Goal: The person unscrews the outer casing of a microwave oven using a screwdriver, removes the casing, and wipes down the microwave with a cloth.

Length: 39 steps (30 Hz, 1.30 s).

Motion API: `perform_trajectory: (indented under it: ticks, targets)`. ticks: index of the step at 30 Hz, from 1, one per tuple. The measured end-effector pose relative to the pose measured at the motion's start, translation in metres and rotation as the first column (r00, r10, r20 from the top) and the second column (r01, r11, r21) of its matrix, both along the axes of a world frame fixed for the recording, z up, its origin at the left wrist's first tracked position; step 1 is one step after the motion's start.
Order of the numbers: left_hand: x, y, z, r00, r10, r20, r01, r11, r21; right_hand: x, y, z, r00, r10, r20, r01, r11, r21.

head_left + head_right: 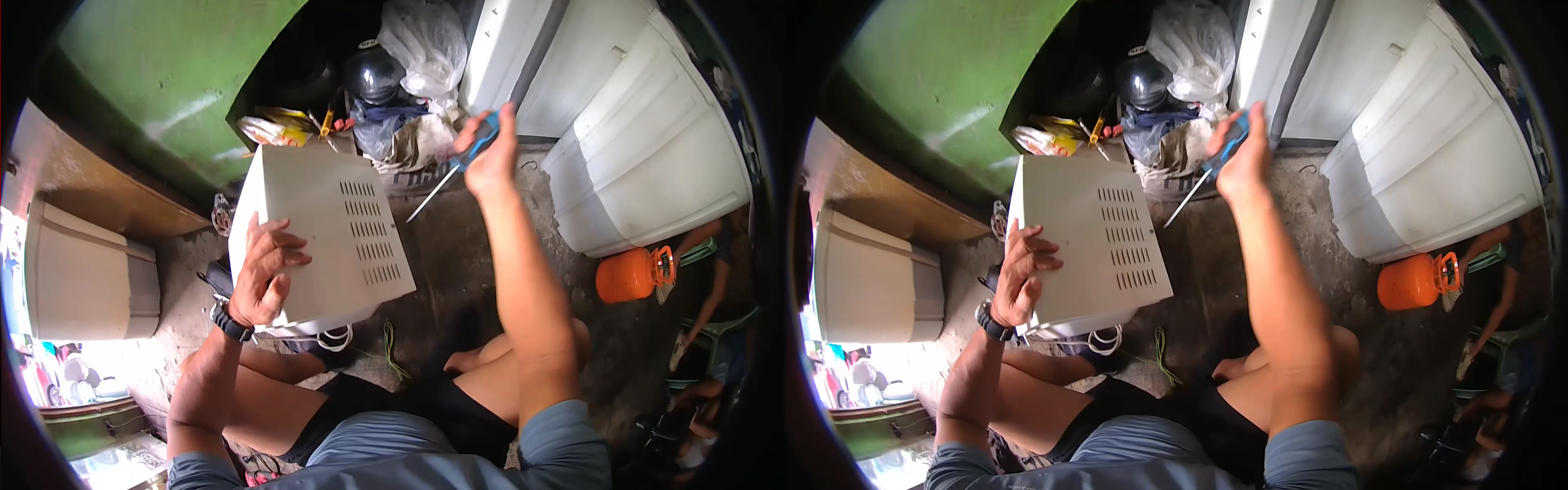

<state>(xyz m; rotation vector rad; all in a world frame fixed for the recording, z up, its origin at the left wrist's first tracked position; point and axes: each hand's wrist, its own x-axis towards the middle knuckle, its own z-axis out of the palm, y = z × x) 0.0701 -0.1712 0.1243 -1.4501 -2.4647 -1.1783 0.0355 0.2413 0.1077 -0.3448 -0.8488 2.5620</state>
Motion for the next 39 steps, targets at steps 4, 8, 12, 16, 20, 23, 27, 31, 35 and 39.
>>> perform_trajectory:
  ticks: [4,8,12,16,20,23,27,31,35,39]
  targets:
    - [-0.003,-0.003,-0.001,0.999,-0.028,-0.023,0.027,0.999,-0.043,0.003,0.075,0.069,0.995,-0.084,0.047,0.051,0.873,0.486]
    - [-0.004,-0.006,0.000,0.998,-0.056,-0.008,0.055,0.995,-0.083,0.080,0.156,0.019,0.704,-0.252,0.664,-0.688,-0.009,0.726]
    - [-0.005,-0.003,0.001,0.995,-0.094,0.027,0.096,0.992,-0.076,0.256,0.116,-0.116,0.152,-0.330,0.932,-0.964,-0.257,0.067]
    - [-0.002,-0.001,0.007,0.997,-0.066,-0.039,0.060,0.987,-0.148,0.373,0.034,-0.195,0.049,-0.205,0.978,-0.996,0.066,0.064]
    - [0.001,0.009,0.007,0.996,-0.035,-0.086,0.023,0.990,-0.137,0.421,-0.009,-0.224,0.054,-0.226,0.973,-0.932,0.337,0.130]
    - [0.000,0.013,0.003,0.997,-0.027,-0.078,0.016,0.989,-0.148,0.433,-0.022,-0.227,0.039,-0.255,0.966,-0.887,0.436,0.151]
    - [-0.007,0.023,0.000,0.998,-0.041,-0.050,0.032,0.984,-0.175,0.433,-0.031,-0.230,0.006,-0.269,0.963,-0.853,0.502,0.145]
    - [-0.008,0.034,-0.006,0.998,-0.022,-0.065,0.009,0.982,-0.187,0.430,-0.035,-0.233,-0.030,-0.275,0.961,-0.830,0.543,0.130]
    - [-0.012,0.036,-0.008,0.999,-0.031,-0.039,0.024,0.983,-0.183,0.417,-0.024,-0.237,-0.043,-0.277,0.960,-0.819,0.560,0.125]
    - [-0.012,0.034,-0.007,1.000,-0.016,-0.016,0.013,0.981,-0.196,0.407,-0.013,-0.232,-0.056,-0.248,0.967,-0.824,0.559,0.095]
